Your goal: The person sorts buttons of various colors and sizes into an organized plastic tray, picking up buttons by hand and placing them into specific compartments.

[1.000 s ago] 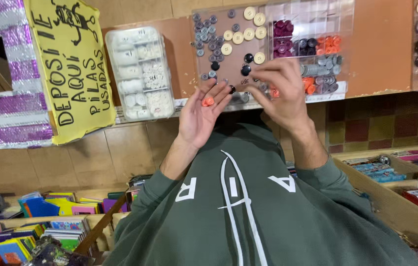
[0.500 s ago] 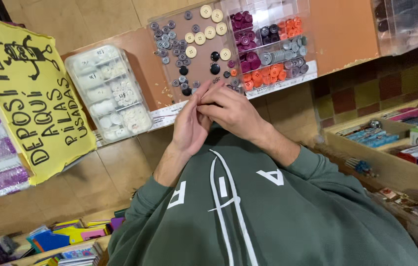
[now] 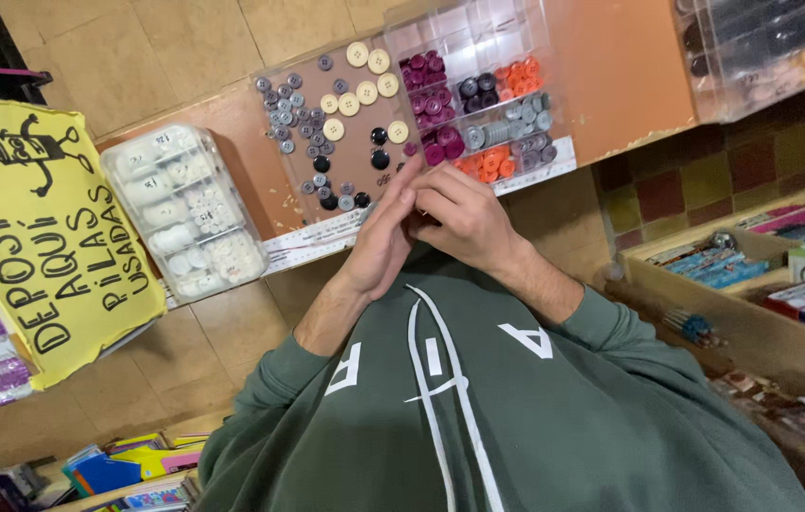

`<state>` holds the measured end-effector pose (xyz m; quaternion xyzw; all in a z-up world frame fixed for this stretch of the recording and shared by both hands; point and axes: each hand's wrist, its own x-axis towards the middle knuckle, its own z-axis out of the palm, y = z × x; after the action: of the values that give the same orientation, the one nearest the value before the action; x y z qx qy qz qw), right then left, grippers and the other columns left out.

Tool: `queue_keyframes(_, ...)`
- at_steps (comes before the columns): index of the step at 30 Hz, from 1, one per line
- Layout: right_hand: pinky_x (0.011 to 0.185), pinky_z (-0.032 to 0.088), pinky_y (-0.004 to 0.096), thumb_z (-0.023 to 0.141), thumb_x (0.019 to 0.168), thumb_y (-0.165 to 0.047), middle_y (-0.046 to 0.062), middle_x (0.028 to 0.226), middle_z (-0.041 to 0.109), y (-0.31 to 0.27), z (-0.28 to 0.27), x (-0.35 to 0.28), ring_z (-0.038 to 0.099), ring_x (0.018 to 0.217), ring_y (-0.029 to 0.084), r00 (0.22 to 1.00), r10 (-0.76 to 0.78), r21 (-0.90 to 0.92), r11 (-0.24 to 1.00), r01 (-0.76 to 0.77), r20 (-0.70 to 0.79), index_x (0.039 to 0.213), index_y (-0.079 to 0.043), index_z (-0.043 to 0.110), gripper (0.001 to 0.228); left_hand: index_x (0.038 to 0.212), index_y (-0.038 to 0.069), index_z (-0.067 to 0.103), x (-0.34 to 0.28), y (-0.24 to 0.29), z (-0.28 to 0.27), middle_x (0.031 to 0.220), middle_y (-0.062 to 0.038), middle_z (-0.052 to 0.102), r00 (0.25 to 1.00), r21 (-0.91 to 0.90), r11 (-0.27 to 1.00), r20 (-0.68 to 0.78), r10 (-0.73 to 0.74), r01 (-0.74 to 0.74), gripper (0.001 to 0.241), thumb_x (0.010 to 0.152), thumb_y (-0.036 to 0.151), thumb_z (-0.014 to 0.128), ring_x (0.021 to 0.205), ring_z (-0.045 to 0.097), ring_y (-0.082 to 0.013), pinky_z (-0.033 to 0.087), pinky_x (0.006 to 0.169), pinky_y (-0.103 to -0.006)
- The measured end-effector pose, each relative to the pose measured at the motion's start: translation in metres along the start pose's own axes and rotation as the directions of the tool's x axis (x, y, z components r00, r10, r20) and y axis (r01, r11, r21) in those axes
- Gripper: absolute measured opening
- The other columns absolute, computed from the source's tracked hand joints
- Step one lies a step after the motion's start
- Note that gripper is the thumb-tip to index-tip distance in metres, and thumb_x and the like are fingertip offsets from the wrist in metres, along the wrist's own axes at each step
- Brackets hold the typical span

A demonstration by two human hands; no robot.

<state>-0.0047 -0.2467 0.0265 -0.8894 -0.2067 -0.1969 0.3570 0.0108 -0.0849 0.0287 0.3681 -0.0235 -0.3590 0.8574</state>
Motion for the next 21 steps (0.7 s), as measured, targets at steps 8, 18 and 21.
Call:
queue_keyframes(8, 0.076, 0.058, 0.047, 0.067, 0.087, 0.002, 0.012, 0.103, 0.064, 0.043, -0.037, 0.015, 0.068, 0.099, 0.037, 0.979, -0.072, 0.137, 0.989, 0.046, 0.193, 0.099, -0.005, 0.066, 0.014, 0.166, 0.005, 0.015, 0.030, -0.014, 0.021, 0.159, -0.022, 0.034, 0.992, -0.025, 1.000, -0.126, 0.000, -0.003, 0.063, 0.112, 0.022, 0.044, 0.146, 0.037, -0.0332, 0.034, 0.122, -0.0529)
queue_keyframes(18, 0.073, 0.059, 0.042, 0.076, 0.093, 0.001, 0.008, 0.101, 0.077, 0.084, -0.096, 0.054, 0.073, 0.087, 0.033, 1.000, -0.009, 0.363, 0.932, 0.001, 0.021, 0.104, -0.008, 0.079, 0.014, 0.159, 0.007, 0.040, 0.086, -0.020, 0.057, 0.155, -0.018, 0.049, 0.980, 0.183, 0.977, -0.145, 0.135, -0.107, 0.049, 0.112, 0.020, 0.045, 0.138, 0.054, -0.0285, 0.047, 0.113, -0.0487)
queue_keyframes(21, 0.070, 0.059, 0.039, 0.082, 0.093, -0.002, 0.007, 0.096, 0.077, 0.095, -0.107, 0.057, 0.073, 0.082, 0.030, 1.000, 0.001, 0.325, 0.946, 0.003, -0.012, 0.103, -0.008, 0.080, 0.012, 0.154, 0.001, 0.048, 0.102, -0.032, 0.062, 0.142, -0.020, 0.061, 0.972, 0.089, 0.985, -0.168, 0.163, -0.150, 0.045, 0.112, 0.019, 0.045, 0.125, 0.065, -0.0316, 0.055, 0.104, -0.0514)
